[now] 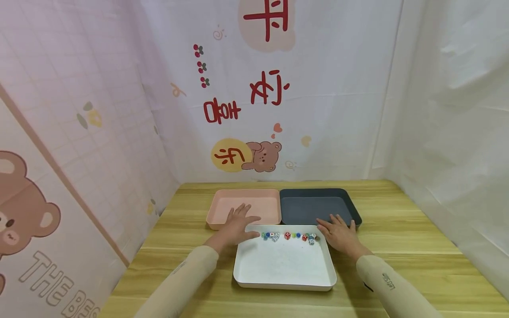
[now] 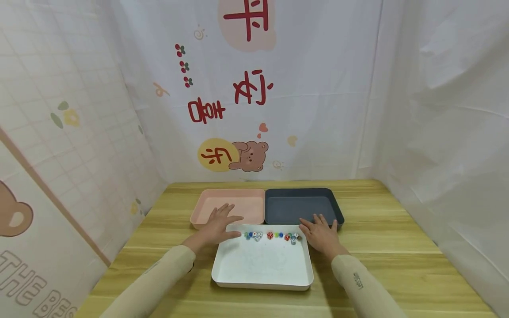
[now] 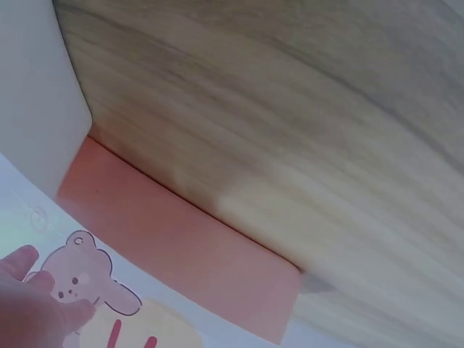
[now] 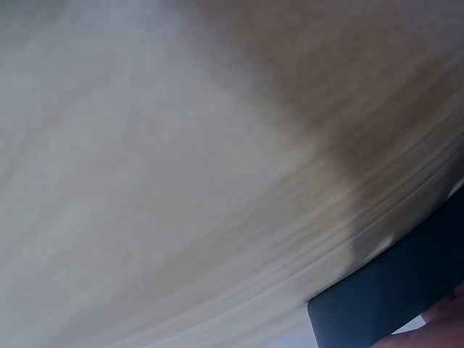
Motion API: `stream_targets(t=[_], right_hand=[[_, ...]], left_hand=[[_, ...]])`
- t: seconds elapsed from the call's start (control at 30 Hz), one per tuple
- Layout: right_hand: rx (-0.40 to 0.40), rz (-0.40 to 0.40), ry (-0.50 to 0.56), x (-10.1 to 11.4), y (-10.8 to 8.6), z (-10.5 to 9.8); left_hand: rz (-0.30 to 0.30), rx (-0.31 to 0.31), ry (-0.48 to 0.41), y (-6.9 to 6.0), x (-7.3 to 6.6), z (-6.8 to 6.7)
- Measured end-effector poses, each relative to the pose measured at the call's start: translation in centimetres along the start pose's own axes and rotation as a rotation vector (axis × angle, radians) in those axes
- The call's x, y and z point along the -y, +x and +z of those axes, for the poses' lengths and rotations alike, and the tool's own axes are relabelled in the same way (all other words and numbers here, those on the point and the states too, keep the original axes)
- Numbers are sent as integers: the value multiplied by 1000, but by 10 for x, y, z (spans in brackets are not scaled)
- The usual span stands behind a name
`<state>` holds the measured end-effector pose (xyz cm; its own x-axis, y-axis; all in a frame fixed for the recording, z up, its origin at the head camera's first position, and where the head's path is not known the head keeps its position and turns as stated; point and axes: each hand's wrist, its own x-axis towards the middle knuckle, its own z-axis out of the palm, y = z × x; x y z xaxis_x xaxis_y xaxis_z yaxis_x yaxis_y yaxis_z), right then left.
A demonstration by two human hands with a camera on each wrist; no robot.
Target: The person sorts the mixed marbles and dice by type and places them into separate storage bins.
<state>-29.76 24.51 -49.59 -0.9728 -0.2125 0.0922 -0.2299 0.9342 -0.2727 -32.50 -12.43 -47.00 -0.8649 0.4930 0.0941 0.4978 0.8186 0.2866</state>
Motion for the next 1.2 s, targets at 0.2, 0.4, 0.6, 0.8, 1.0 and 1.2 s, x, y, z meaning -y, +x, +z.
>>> stream_targets(t=[0.2,0.4,0.6,0.8,1.0,1.2], right_hand=[[5,1,-3,2,0,-2],[10,7,0,2,0,-2],[18,17,13,2,1,0],[15,26,18,1,1,1],[5,16,14,1,0,2],[8,17,20,0,0,3]], left_hand=[[55,24,20,2,-6,1],[124,35,55,4,-7,0],[136,47,96,8,-4,7],[131,56,140,12,-6,13],[118,77,181,14,-11,14],[124,62,219,15,-13,18]])
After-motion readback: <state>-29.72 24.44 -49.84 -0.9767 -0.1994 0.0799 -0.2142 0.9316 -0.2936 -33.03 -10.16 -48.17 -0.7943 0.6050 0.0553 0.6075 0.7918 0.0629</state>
